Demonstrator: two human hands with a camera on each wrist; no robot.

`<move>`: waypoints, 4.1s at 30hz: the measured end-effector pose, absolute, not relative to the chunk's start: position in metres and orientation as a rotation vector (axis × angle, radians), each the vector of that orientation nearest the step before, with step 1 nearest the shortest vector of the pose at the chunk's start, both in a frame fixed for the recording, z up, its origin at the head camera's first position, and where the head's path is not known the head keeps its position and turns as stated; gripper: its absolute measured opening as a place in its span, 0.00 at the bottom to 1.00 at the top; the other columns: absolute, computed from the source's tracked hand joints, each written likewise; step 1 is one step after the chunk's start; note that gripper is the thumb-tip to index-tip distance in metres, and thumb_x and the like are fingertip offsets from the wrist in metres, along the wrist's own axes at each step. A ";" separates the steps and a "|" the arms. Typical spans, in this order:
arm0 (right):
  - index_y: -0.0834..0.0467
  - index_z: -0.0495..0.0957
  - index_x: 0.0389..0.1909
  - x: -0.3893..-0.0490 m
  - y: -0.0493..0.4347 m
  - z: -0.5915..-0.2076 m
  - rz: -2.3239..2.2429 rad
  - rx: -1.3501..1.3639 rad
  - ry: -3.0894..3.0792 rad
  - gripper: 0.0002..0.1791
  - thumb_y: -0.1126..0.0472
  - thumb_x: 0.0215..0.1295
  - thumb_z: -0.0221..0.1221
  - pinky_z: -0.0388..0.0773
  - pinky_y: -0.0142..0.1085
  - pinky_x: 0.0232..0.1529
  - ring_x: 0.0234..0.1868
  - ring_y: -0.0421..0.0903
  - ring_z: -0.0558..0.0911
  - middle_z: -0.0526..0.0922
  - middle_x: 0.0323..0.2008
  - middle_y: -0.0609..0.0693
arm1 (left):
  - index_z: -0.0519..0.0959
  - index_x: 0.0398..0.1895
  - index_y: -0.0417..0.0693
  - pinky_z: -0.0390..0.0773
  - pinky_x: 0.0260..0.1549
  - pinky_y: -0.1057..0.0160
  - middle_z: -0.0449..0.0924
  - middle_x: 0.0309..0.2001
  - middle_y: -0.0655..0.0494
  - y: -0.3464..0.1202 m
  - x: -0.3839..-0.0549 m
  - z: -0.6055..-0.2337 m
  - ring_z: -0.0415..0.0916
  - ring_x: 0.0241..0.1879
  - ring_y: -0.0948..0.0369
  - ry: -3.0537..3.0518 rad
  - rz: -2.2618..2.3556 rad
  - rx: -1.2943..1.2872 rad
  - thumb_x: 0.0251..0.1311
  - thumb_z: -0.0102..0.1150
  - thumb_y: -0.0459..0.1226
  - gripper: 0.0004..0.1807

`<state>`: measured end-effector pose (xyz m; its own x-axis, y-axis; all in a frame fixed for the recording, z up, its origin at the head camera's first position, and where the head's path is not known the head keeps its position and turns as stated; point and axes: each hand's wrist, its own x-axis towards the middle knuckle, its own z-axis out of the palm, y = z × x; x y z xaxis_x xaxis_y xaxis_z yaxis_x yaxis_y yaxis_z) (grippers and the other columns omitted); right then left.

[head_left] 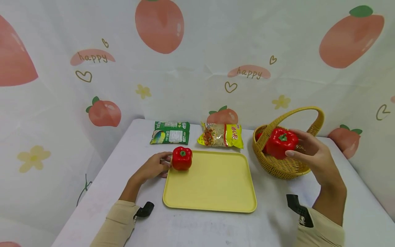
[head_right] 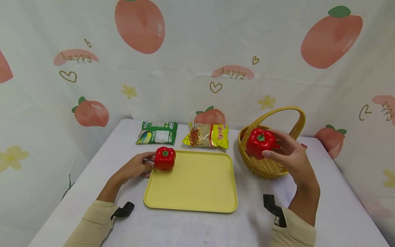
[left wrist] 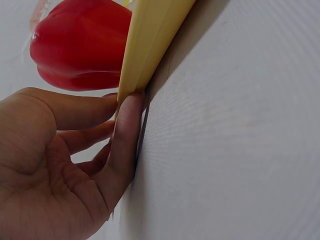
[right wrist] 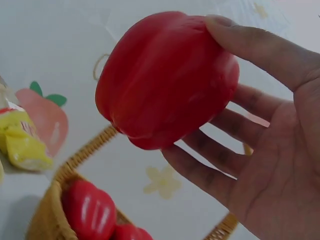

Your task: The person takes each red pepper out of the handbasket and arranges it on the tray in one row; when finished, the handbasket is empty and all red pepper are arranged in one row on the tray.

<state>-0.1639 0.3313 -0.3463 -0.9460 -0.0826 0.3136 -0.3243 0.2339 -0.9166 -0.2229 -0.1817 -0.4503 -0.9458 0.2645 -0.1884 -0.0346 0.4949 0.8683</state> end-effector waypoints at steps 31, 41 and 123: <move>0.57 0.71 0.75 -0.215 0.240 -0.384 1.840 0.604 -2.598 0.35 0.63 0.67 0.69 0.86 0.38 0.54 0.61 0.62 0.82 0.78 0.67 0.60 | 0.69 0.77 0.40 0.91 0.39 0.58 0.77 0.61 0.41 -0.182 -0.222 -0.453 0.81 0.51 0.52 2.423 1.462 0.174 0.64 0.60 0.29 0.35; 0.61 0.67 0.77 -0.222 0.219 -0.396 1.932 0.713 -2.598 0.39 0.65 0.67 0.69 0.86 0.36 0.55 0.66 0.66 0.78 0.75 0.70 0.63 | 0.70 0.77 0.41 0.91 0.38 0.59 0.77 0.61 0.41 -0.181 -0.223 -0.453 0.81 0.50 0.52 2.438 1.443 0.161 0.64 0.60 0.29 0.35; 0.52 0.69 0.77 -0.223 0.155 -0.421 1.799 0.780 -2.737 0.38 0.55 0.68 0.71 0.82 0.54 0.64 0.69 0.62 0.78 0.74 0.73 0.54 | 0.69 0.77 0.39 0.91 0.38 0.59 0.76 0.60 0.39 -0.179 -0.223 -0.451 0.81 0.50 0.50 2.434 1.440 0.169 0.61 0.60 0.28 0.37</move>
<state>-0.2227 0.1548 -0.4208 -0.8687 -0.4914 0.0628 -0.2527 0.3304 -0.9094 -0.2227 -0.1795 -0.4505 -0.9457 0.2545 -0.2021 -0.0546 0.4885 0.8708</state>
